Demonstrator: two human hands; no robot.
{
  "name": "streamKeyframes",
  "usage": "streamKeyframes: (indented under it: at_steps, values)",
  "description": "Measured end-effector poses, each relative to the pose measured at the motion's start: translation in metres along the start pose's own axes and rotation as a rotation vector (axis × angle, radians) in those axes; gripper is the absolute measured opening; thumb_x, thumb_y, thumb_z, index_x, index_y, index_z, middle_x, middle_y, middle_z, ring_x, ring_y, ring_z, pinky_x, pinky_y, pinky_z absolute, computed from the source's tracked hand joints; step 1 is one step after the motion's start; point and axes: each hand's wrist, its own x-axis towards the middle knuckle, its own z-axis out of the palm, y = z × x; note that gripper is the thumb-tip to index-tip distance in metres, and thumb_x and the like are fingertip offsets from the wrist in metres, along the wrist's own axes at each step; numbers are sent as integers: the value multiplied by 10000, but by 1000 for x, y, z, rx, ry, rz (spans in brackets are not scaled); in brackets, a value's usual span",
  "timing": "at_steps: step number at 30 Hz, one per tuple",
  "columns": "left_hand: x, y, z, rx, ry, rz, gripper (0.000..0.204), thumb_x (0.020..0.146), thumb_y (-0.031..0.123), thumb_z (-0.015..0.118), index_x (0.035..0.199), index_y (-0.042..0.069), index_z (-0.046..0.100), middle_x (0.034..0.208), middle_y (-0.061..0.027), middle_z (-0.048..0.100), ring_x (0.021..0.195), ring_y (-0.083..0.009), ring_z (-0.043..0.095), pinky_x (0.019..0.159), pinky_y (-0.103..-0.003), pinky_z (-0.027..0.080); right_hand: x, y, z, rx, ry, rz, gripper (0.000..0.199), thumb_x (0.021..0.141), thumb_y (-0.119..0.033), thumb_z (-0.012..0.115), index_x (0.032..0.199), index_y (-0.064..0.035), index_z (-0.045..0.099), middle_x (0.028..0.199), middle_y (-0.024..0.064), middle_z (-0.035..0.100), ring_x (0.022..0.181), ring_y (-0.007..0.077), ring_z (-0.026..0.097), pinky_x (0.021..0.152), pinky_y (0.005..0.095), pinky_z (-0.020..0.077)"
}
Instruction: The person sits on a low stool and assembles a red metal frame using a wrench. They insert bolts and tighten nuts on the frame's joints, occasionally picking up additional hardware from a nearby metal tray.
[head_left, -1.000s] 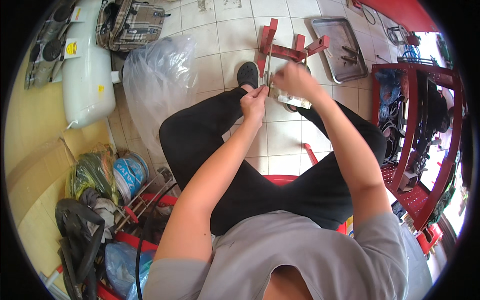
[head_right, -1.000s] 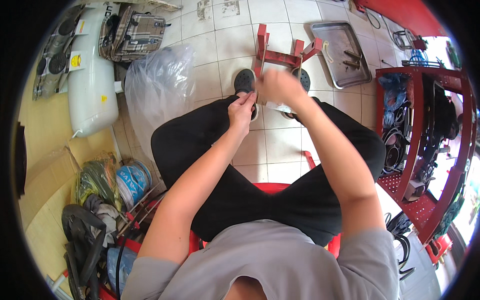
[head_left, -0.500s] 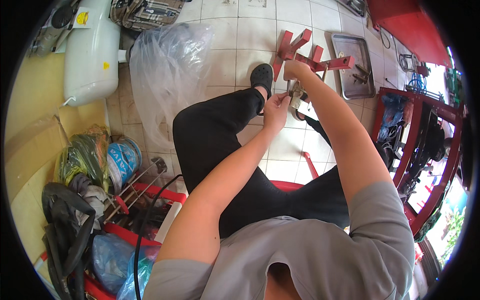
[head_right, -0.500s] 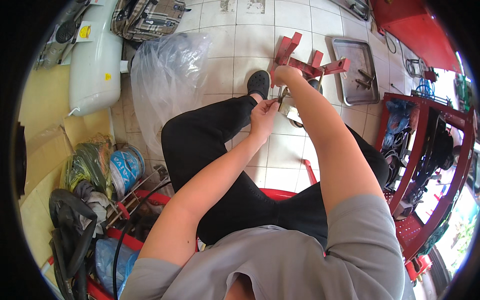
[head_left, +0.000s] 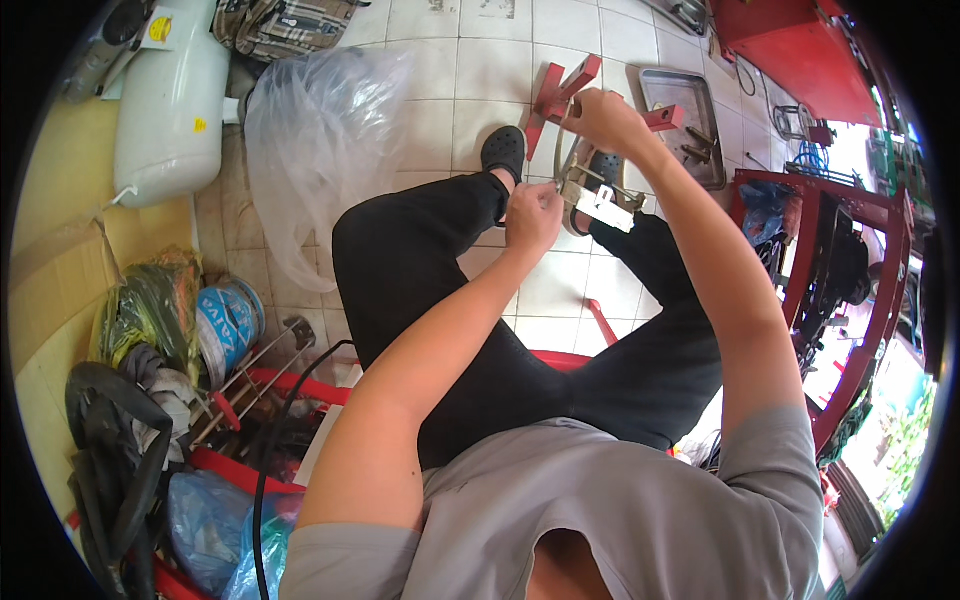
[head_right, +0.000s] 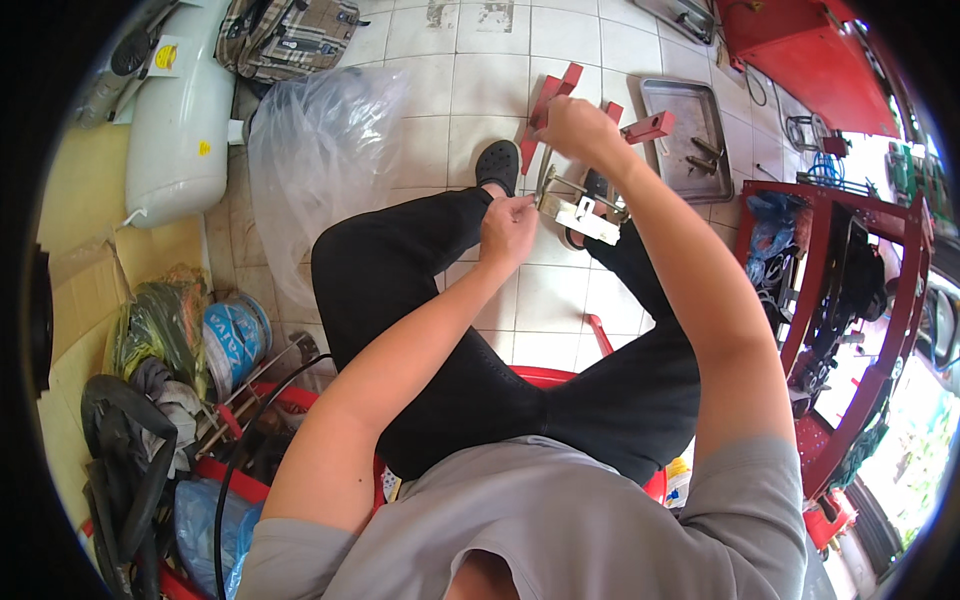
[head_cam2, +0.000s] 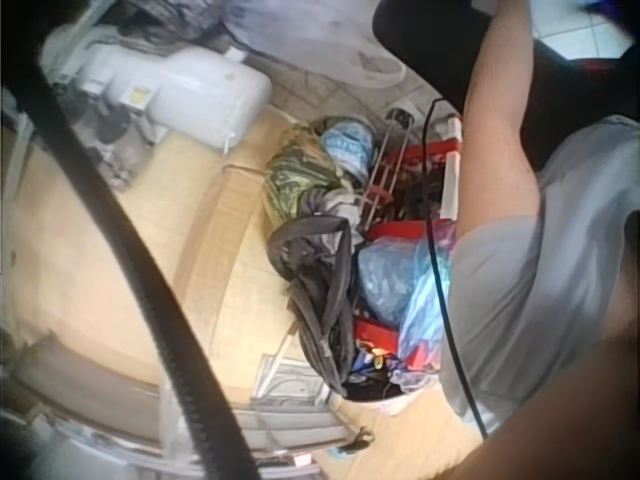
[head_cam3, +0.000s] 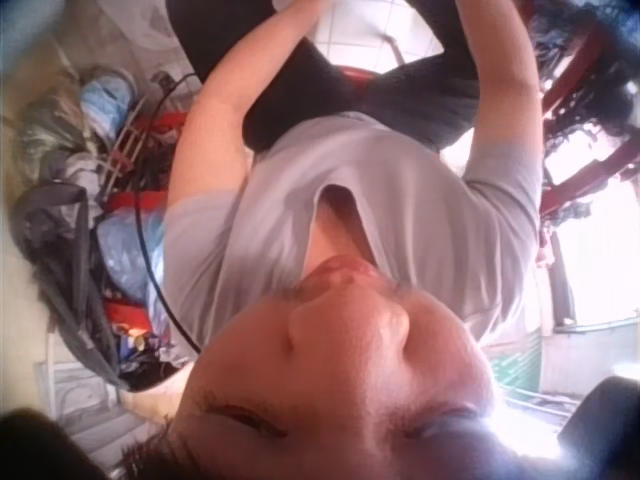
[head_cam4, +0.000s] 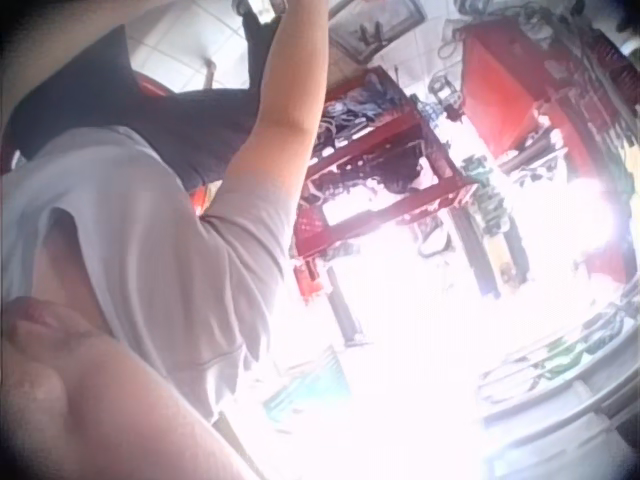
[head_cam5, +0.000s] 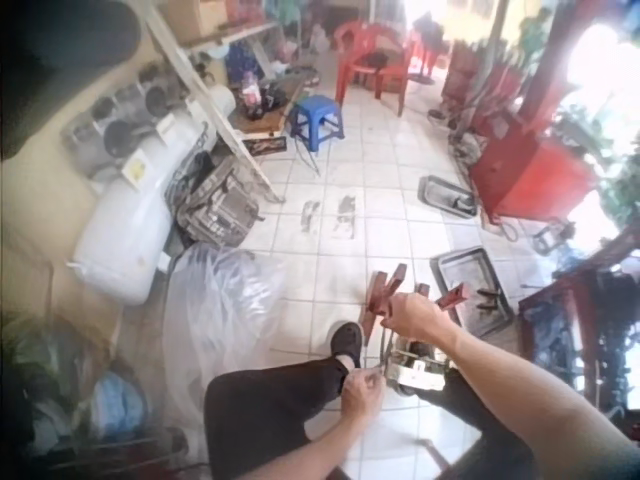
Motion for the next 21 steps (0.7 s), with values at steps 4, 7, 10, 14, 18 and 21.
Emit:
streamKeyframes:
  at_steps: [4, 7, 10, 14, 18, 21]
  values:
    - [7, -4, -9, -71, -62, 58, 311, 848, 218, 473, 916, 8, 691, 863, -218, 654, 854, -353, 616, 760, -404, 472, -76, -20, 12, 329, 125, -4, 303, 843, -268, 602, 885, 32, 624, 796, 215, 644, 748, 380, 631, 684, 423, 498]
    - [13, -5, -13, -129, -164, 36, 345, 853, 229, 445, 829, -21, 681, 841, -226, 638, 878, -368, 580, 792, -432, 448, -130, -27, 67, 691, 97, 76, 281, 883, -231, 548, 785, 31, 574, 713, 228, 623, 679, 387, 641, 615, 427, 511]
    - [14, -5, -11, -143, -172, 135, 358, 866, 231, 428, 856, -17, 685, 854, -223, 642, 887, -363, 584, 803, -420, 446, -157, -33, 122, 1200, -96, 357, 216, 863, -149, 602, 911, 52, 538, 741, 123, 647, 581, 187, 653, 489, 293, 508]
    - [22, -29, -8, -245, -263, 101, 308, 898, 185, 445, 987, -14, 663, 672, -117, 542, 559, -210, 534, 553, -331, 429, -137, -38, 171, 1809, -393, 531, 128, 874, -103, 512, 935, 9, 526, 779, 122, 606, 609, 218, 611, 520, 344, 491]
    - [12, -15, -12, -133, -251, -5, 361, 908, 244, 440, 979, -19, 676, 724, -120, 582, 571, -169, 535, 543, -314, 422, -124, -31, 184, 2156, -436, 442, 140, 882, -91, 427, 939, -18, 531, 765, 106, 586, 598, 233, 584, 542, 372, 474]
    - [12, -16, -16, -101, -206, 122, 371, 894, 247, 438, 1005, -10, 681, 803, -162, 624, 685, -217, 584, 621, -325, 443, -133, -28, 170, 1994, -463, 378, 154, 906, -162, 478, 943, -34, 555, 781, 78, 593, 625, 198, 595, 557, 325, 489]
